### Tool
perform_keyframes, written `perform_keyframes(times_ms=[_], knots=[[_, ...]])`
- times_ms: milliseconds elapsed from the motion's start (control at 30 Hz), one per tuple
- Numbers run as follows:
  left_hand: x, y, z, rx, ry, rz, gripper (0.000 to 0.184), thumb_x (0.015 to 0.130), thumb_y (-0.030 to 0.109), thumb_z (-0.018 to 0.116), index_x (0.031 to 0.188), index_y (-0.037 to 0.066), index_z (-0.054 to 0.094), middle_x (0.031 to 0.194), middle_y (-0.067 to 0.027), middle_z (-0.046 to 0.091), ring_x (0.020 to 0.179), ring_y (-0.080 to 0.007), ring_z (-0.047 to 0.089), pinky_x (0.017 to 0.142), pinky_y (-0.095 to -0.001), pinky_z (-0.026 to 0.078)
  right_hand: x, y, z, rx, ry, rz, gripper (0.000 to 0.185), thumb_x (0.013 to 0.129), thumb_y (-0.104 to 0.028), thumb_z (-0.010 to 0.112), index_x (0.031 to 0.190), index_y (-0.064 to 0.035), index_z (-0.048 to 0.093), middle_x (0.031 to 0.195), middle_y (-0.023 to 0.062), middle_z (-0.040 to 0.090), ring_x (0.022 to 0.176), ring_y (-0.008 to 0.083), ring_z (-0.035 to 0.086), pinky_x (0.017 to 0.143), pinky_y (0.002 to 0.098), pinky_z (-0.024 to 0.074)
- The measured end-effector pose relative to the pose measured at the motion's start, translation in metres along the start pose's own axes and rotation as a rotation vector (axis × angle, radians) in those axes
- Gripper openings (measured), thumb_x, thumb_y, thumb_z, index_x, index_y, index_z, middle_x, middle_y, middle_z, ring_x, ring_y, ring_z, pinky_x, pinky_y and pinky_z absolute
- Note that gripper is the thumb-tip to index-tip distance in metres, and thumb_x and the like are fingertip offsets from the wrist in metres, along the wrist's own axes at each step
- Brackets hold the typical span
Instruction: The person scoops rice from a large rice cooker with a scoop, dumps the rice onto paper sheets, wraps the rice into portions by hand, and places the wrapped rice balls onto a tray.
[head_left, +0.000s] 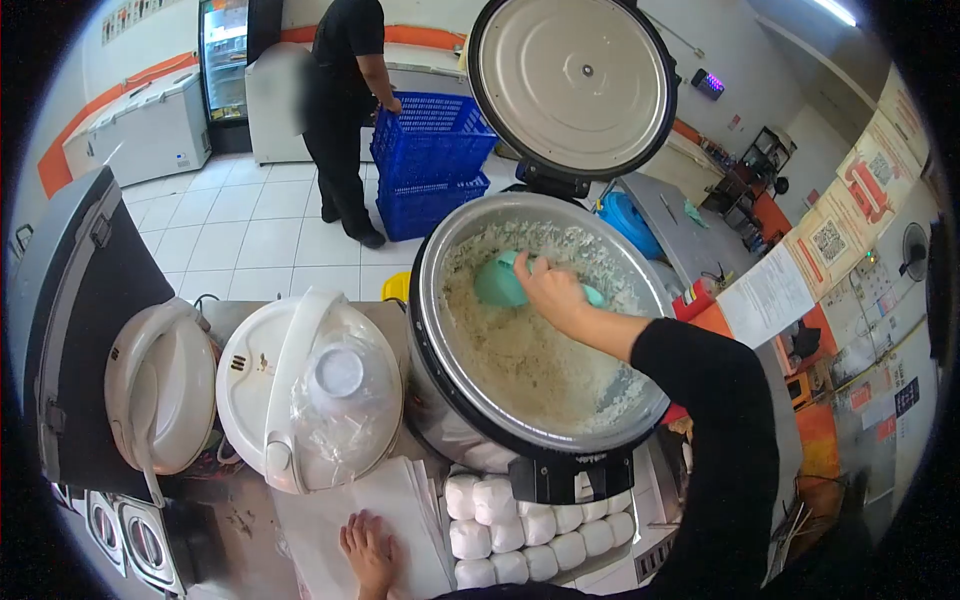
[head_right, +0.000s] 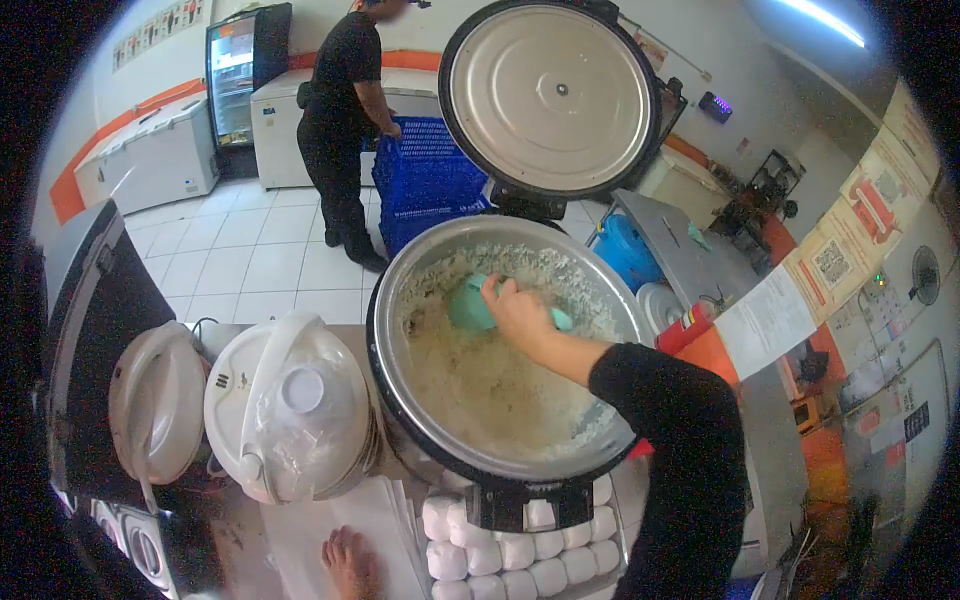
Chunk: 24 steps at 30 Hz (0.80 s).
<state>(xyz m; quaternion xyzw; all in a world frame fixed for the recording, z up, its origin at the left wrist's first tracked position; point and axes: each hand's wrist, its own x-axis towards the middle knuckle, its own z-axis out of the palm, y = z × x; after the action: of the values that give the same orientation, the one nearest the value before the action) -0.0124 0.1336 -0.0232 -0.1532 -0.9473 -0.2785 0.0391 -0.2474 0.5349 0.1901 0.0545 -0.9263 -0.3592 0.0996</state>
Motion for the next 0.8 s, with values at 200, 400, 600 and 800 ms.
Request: perform_keyframes(times_ms=[200, 400, 600, 800], knots=[[0.001, 0.001, -0.004, -0.03, 0.003, 0.003, 0.043, 0.069, 0.021, 0.059, 0.109, 0.006, 0.05, 0.119, -0.0163, 0.047, 0.115, -0.0352, 0.04, 0.097, -0.0512, 0.025, -0.016, 0.022, -0.003, 0.492, -0.422, -0.029, 0.034, 0.079, -0.012, 0.047, 0.111, -0.0014, 0.044, 0.081, 0.0224, 0.061, 0.07, 0.0327, 0.062, 0.06, 0.0409, 0.0499], [0.002, 0.003, -0.005, -0.034, -0.004, -0.008, 0.044, 0.069, 0.022, 0.057, 0.108, 0.005, 0.05, 0.12, -0.0161, 0.046, 0.116, -0.035, 0.039, 0.097, -0.0517, 0.025, -0.043, 0.007, -0.027, 0.7, -0.799, -0.287, 0.04, 0.08, -0.015, 0.05, 0.115, 0.0028, 0.039, 0.088, 0.0237, 0.059, 0.084, 0.0392, 0.057, 0.072, 0.0436, 0.0448], [0.001, 0.001, 0.004, 0.017, -0.021, -0.033, 0.045, 0.068, 0.024, 0.057, 0.108, 0.005, 0.05, 0.12, -0.0165, 0.046, 0.117, -0.035, 0.038, 0.098, -0.0515, 0.024, -0.055, -0.013, -0.03, 0.943, -0.889, -0.483, 0.029, 0.081, -0.025, 0.057, 0.096, -0.0002, 0.053, 0.083, 0.018, 0.059, 0.068, 0.0298, 0.059, 0.054, 0.0393, 0.0474], [0.0, -0.004, 0.007, 0.104, -0.095, 0.086, 0.049, 0.083, 0.022, 0.052, 0.127, 0.004, 0.038, 0.131, -0.0155, 0.038, 0.123, -0.0335, 0.032, 0.099, -0.0494, 0.024, -0.013, 0.026, -0.007, 0.979, -1.193, -0.446, 0.027, 0.081, -0.025, 0.057, 0.083, 0.0015, 0.057, 0.074, 0.014, 0.059, 0.062, 0.0247, 0.058, 0.053, 0.037, 0.0477]])
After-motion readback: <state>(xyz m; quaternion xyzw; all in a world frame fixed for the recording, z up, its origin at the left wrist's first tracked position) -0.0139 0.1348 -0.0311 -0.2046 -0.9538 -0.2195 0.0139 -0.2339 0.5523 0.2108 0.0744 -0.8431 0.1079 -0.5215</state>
